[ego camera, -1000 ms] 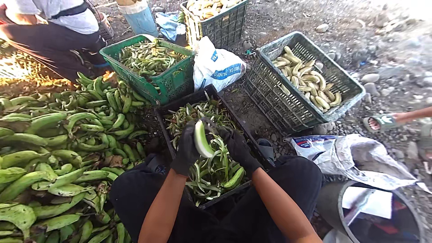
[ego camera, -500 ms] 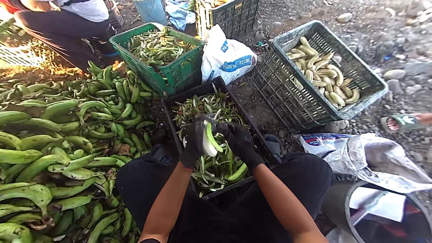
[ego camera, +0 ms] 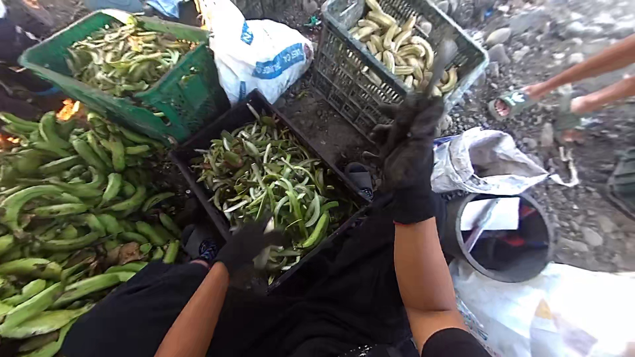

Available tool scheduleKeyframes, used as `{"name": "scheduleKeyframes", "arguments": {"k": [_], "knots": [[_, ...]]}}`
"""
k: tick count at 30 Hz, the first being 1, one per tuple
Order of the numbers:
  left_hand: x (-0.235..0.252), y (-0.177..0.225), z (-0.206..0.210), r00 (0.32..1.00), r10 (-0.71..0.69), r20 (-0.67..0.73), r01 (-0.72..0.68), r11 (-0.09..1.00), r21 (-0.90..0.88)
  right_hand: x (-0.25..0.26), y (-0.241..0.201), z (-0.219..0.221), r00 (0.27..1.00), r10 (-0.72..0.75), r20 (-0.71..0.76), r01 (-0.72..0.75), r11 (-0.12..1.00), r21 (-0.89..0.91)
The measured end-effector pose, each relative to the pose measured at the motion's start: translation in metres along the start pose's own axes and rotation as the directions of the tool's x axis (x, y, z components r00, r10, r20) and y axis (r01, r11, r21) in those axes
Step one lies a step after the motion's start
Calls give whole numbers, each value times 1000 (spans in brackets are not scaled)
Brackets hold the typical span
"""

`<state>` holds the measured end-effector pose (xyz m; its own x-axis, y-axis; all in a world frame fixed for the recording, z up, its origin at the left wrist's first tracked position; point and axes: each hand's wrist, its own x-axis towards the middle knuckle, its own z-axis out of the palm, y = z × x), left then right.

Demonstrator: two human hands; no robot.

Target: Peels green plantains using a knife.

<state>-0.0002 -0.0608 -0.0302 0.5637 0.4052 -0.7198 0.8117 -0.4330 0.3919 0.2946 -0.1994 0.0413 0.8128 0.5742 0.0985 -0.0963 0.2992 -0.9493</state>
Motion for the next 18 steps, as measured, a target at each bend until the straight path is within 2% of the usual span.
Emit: {"name": "scheduleKeyframes", "arguments": {"k": [2, 3, 4, 5, 6, 7, 8, 9, 10, 11, 12, 13, 14, 15, 16, 17, 18], "knots": [[5, 23, 1, 994, 35, 101, -46, 994, 101, 3, -17, -18, 982, -74, -176, 99, 986, 137], [10, 43, -5, 990, 79, 115, -91, 990, 107, 1, -23, -26, 968, -60, -242, 107, 977, 186], [12, 68, -16, 987, 145, 69, -150, 986, 68, -3, -28, -32, 962, -19, -271, 79, 974, 212], [12, 97, -31, 974, 221, -53, -223, 974, -34, -10, -30, -38, 967, 7, -256, 47, 978, 205], [15, 122, -46, 927, 290, -238, -336, 925, -179, -16, -30, -41, 973, 45, -227, -2, 982, 189], [22, 146, -61, 840, 337, -425, -492, 803, -335, -18, -29, -44, 977, 80, -195, -43, 981, 187], [27, 171, -77, 758, 365, -541, -634, 609, -477, -18, -28, -47, 976, 108, -189, -70, 978, 198], [29, 194, -91, 702, 366, -611, -712, 391, -583, -15, -26, -47, 971, 125, -202, -80, 973, 218], [28, 212, -100, 672, 361, -646, -737, 244, -630, -11, -26, -47, 964, 127, -234, -68, 967, 244], [24, 224, -101, 659, 363, -659, -750, 244, -615, -9, -27, -48, 959, 127, -252, -57, 962, 268], [21, 226, -96, 656, 385, -649, -754, 378, -538, -8, -28, -49, 953, 140, -268, -57, 953, 297], [21, 220, -82, 670, 410, -618, -719, 563, -407, -10, -28, -52, 952, 161, -261, -70, 943, 325], [26, 212, -63, 703, 418, -576, -638, 728, -250, -13, -29, -54, 953, 180, -243, -90, 936, 340], [31, 202, -42, 788, 380, -485, -490, 863, -121, -17, -29, -55, 956, 192, -220, -115, 940, 321], [37, 193, -19, 889, 293, -353, -304, 952, 23, -18, -28, -54, 957, 199, -212, -127, 941, 314], [44, 184, 4, 960, 172, -221, -139, 977, 160, -17, -26, -51, 958, 199, -208, -129, 943, 307], [53, 171, 28, 989, 71, -132, -37, 968, 246, -14, -24, -48, 958, 207, -197, -135, 935, 327]]}}
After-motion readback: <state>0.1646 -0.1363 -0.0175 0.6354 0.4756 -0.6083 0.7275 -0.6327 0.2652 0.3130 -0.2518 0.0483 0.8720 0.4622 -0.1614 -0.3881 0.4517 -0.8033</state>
